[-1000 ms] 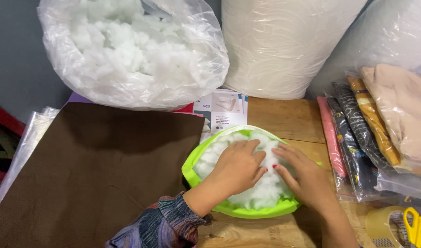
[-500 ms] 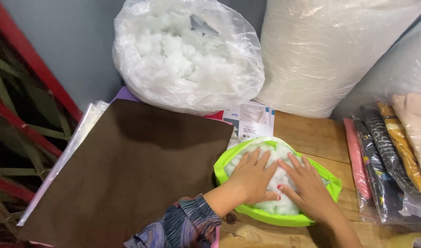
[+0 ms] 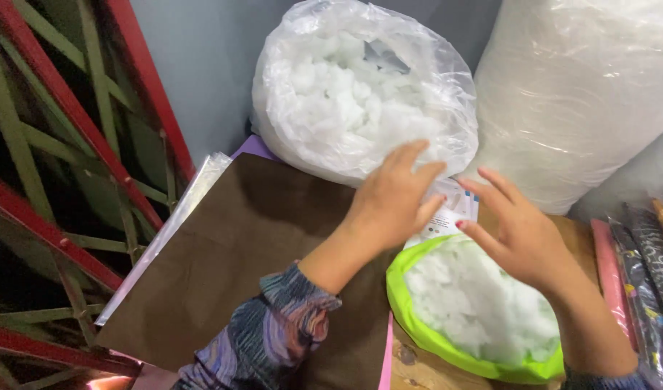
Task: The person takes handfuls of white cotton from a large plastic bag and places them into a green fabric pouch on a wooden table. They repeatedly fluff and press the cotton into the pouch to fill it.
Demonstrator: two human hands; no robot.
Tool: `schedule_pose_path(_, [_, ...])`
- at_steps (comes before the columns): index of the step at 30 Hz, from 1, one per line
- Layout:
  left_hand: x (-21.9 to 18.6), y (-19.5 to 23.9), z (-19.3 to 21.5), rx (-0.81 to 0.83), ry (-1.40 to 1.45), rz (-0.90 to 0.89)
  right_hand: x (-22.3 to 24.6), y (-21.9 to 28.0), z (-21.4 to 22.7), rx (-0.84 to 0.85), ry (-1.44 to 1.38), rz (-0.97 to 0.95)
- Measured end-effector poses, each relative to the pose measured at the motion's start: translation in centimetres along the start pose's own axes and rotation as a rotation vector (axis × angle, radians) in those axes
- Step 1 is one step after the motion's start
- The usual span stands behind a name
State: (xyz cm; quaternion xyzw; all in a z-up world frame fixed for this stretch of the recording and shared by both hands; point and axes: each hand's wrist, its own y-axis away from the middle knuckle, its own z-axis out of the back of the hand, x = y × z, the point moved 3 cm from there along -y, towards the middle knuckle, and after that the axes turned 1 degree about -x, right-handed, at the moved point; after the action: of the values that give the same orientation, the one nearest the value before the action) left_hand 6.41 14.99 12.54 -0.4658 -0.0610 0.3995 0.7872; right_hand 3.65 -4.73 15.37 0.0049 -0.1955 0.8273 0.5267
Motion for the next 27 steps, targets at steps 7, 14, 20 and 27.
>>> schedule_pose_path(7, [8.7, -4.9, 0.4, 0.050, -0.063, 0.289, 1.7, -12.4, -3.8, -0.098, 0.141, -0.021])
schedule_pose_path(14, [13.1, -7.0, -6.1, 0.178, 0.031, 0.367, 1.2, -16.0, -6.8, -0.100, -0.038, -0.070])
schedule_pose_path(20, [6.8, -7.1, 0.9, -0.060, 0.394, 0.324, 3.1, -10.9, 0.2, -0.318, -0.293, 0.031])
schedule_pose_path(27, [-0.1, -3.2, 1.1, 0.067, 0.899, 0.305, 2.4, 0.1, 4.0, -0.382, -0.200, -0.041])
